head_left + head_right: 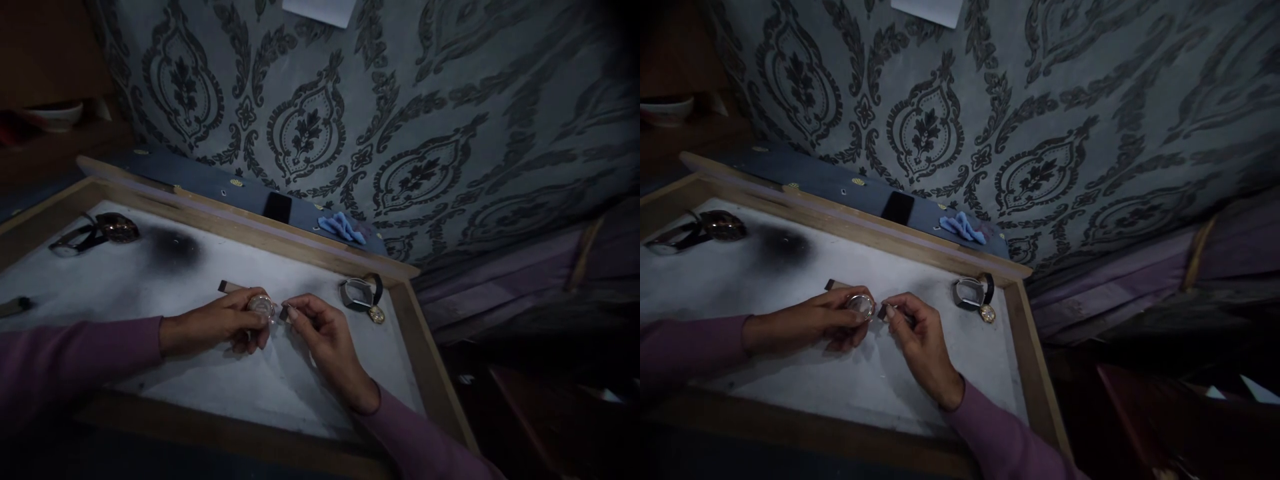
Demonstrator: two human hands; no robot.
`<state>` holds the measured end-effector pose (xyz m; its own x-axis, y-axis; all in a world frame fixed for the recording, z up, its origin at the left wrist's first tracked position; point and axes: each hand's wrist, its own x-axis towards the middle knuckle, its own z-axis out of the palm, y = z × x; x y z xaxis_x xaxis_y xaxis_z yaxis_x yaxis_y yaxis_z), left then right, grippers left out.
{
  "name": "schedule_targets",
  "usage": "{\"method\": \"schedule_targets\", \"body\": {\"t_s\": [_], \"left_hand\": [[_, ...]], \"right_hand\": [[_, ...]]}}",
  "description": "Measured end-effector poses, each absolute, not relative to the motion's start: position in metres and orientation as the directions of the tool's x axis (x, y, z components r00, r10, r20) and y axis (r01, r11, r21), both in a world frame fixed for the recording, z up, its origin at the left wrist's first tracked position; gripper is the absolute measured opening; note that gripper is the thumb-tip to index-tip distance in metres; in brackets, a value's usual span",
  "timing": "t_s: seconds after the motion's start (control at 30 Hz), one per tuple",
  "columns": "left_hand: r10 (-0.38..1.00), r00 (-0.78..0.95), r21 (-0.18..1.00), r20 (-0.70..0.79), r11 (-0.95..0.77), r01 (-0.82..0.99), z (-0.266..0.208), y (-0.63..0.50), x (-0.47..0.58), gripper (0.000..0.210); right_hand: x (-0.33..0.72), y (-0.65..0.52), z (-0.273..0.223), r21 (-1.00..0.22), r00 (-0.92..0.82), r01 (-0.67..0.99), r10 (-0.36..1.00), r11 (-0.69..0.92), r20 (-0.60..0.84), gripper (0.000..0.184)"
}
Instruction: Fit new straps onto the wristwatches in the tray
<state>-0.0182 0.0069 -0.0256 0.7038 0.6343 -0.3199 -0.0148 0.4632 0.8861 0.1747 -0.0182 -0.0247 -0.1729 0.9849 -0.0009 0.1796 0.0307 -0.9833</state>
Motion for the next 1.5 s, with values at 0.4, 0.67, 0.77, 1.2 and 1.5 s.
{"method": "schedule_targets", "body": {"t_s": [0.4, 0.67, 0.77, 1.2, 1.5], "left_hand": [[0.650, 0.721, 0.921, -0.242, 0.388, -0.041, -0.032, 0.006, -0.018, 0.025], [0.691, 0.673, 0.954, -0.265, 0.291, 0.077, -0.033, 0.008, -0.017, 0.032], [0.703, 0.661, 0.965, -0.262, 0.213, 0.155, -0.034, 0.007, -0.019, 0.037], [0.640, 0.747, 0.982, -0.181, 0.162, 0.100, -0.018, 0.007, -0.025, 0.018], [0.642, 0.737, 0.971, -0.210, 0.225, 0.081, -0.023, 0.005, -0.022, 0.016]], "right_hand": [[0.173, -0.022, -0.024, -0.940, -0.189, 0.285, 0.972, 0.188, 0.137, 0.015], [0.173, -0.023, -0.020, -0.939, -0.197, 0.283, 0.970, 0.196, 0.144, 0.017], [0.173, -0.023, -0.020, -0.939, -0.184, 0.288, 0.973, 0.187, 0.137, 0.018], [0.175, -0.022, -0.020, -0.932, -0.177, 0.298, 0.971, 0.209, 0.161, 0.017], [0.175, -0.022, -0.021, -0.930, -0.179, 0.299, 0.970, 0.214, 0.166, 0.013]]}}
